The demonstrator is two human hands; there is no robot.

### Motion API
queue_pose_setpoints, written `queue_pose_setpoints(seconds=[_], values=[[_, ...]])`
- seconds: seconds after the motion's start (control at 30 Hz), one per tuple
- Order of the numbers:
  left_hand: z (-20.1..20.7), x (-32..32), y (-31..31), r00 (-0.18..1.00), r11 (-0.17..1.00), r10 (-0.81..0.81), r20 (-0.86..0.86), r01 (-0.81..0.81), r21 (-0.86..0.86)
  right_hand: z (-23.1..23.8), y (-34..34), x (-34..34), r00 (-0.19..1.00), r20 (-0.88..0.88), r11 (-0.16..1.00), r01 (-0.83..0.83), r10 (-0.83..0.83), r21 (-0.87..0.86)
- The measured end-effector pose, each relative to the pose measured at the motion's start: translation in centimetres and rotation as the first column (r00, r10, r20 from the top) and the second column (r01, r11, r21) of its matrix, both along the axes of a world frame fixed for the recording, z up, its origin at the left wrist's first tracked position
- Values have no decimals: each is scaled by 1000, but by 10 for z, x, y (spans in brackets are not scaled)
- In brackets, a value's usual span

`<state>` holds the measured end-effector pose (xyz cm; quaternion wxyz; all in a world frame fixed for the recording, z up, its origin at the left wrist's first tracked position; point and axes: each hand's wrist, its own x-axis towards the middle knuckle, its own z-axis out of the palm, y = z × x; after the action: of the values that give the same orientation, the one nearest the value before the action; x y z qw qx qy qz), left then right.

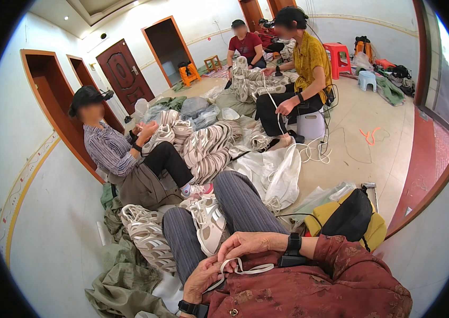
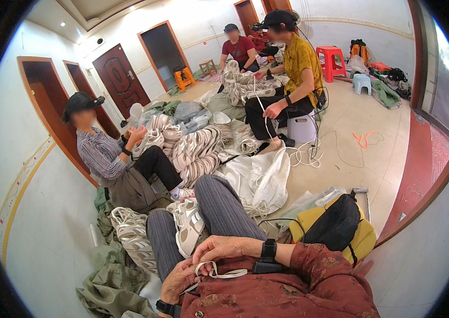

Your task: Manually assembling white shoe upper components using white string or laces while sitting with others in a production area.

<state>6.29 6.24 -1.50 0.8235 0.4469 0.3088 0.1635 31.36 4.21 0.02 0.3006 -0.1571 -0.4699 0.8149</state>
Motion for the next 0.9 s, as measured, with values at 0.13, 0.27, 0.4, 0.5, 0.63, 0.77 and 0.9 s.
queue_pose_setpoints(seconds=[0.13, 0.27, 0.4, 0.5, 0.63, 0.77, 0.9], values=[[-1, 0, 0, 1000, 1000, 2, 8, -2, 10, 0, 0, 0, 1000, -7, 1000, -3, 3, -1], [-1, 0, 0, 1000, 1000, -4, 10, 4, 2, 4, -2, 1, 1000, -17, 1000, -1, 1, -16], [1, 1, -1, 1000, 1000, 4, 7, -4, -2, 2, -2, 0, 1000, -28, 999, 3, -4, -34], [-1, 1, 0, 1000, 1000, 5, 15, -5, 3, -3, 1, -1, 999, -32, 1000, -7, 7, 1], [0, 1, -1, 999, 1000, 2, 51, -2, 3, 0, 0, 0, 1000, -10, 1000, 6, -6, 1], [1, 2, -1, 999, 1000, 8, 41, -8, 1, -7, 4, -1, 1000, -3, 999, 1, 0, 38], [0, 2, 0, 1000, 1000, 8, 1, -8, 17, -11, 7, -2, 1000, -4, 998, -8, 8, 64]])
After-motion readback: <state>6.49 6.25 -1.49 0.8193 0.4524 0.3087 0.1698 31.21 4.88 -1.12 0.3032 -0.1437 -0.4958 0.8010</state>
